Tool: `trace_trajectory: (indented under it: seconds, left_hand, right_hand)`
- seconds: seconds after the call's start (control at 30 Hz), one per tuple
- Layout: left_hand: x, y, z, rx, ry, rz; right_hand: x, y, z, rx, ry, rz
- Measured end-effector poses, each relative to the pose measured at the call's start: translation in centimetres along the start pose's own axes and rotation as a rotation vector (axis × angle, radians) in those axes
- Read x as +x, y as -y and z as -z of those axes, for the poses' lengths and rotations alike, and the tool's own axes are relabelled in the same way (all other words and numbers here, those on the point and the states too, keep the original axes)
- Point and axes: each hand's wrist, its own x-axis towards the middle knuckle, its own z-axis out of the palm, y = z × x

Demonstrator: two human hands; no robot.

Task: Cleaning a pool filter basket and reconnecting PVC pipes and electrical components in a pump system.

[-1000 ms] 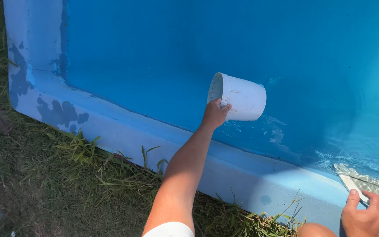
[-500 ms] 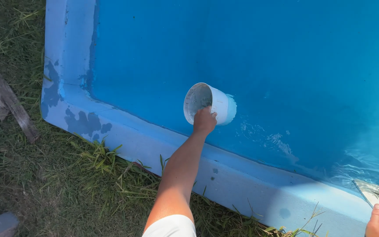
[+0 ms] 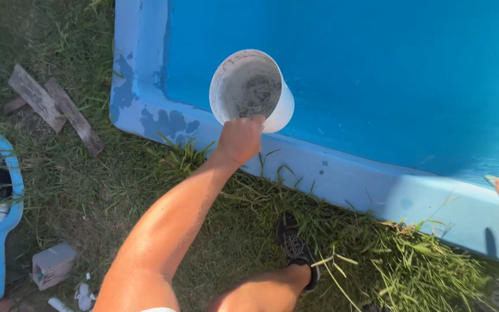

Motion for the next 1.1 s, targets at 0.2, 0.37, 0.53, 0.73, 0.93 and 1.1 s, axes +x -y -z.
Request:
trace_trajectory:
  seconds: [0.2,0.37,0.53,0.73,0.93,1.1]
  left_hand:
    - [-15.1,-3.2,19.2,-0.016,-0.109,-0.029]
    - [-28.1,-4.9,28.5,-0.079,-0.143,0.005]
    - [-39.1,-5.3,34.4,-0.162,-0.185,0.191]
    - [-50.5,-1.5,36.6,-0.378,0.007,0.246]
    - [-61.3,8.2,37.5,-0.393,0.070,0.197]
    - [-66.0,15.5,35.5,-0.356,0.121,0.045]
  right_hand:
    - [-30.1,46.8,5.7,-0.233,0.535,0.028]
    - [-47.6,63.2,5.9,0.043,0.772,-0.052]
    - [-59.9,70.0,2.7,0.117,0.985,-0.072]
    - [-68.4,71.2,-3.8,0.441,0.829,-0.218]
    - [-68.8,72.4,-16.1,0.758,1.876,-0.104]
    - [-85.8,84.7,-20.0,-0.045,0.854,-0.281]
